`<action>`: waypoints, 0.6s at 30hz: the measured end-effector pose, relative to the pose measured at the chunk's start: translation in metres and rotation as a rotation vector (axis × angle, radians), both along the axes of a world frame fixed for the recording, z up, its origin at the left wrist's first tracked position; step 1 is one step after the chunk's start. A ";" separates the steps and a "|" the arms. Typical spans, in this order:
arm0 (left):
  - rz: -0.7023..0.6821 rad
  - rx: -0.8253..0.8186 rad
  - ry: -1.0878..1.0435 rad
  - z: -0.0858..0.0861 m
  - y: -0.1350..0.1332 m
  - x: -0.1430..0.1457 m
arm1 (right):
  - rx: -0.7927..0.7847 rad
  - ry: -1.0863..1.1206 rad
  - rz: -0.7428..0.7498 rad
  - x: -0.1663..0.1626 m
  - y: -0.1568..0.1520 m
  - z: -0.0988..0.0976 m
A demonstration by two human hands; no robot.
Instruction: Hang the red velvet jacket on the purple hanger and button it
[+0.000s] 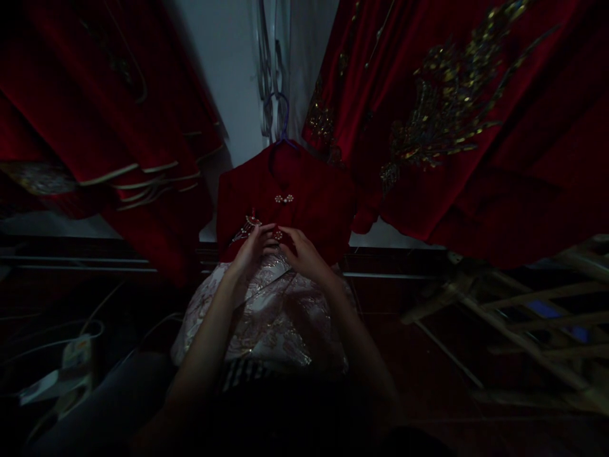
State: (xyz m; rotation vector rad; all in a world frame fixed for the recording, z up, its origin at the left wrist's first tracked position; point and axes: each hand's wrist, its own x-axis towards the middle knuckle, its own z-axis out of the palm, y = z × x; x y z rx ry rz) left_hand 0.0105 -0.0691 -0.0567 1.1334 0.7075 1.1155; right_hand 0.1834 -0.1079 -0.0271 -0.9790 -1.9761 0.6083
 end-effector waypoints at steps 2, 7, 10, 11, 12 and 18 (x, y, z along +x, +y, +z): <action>0.030 0.000 0.076 -0.003 -0.002 0.003 | -0.048 0.061 -0.012 -0.004 0.008 -0.012; 0.011 0.034 0.205 -0.004 -0.007 0.011 | 0.056 0.084 -0.307 -0.009 0.015 -0.024; -0.025 0.055 0.221 0.001 -0.010 0.012 | 0.068 0.083 -0.369 -0.008 0.013 -0.019; -0.033 0.062 0.233 0.003 -0.011 0.012 | 0.048 0.090 -0.362 -0.008 0.012 -0.017; -0.040 0.075 0.245 0.005 -0.012 0.012 | 0.025 0.099 -0.347 -0.007 0.012 -0.014; 0.063 0.310 0.383 0.009 -0.010 0.007 | 0.014 0.216 -0.356 -0.004 0.013 -0.003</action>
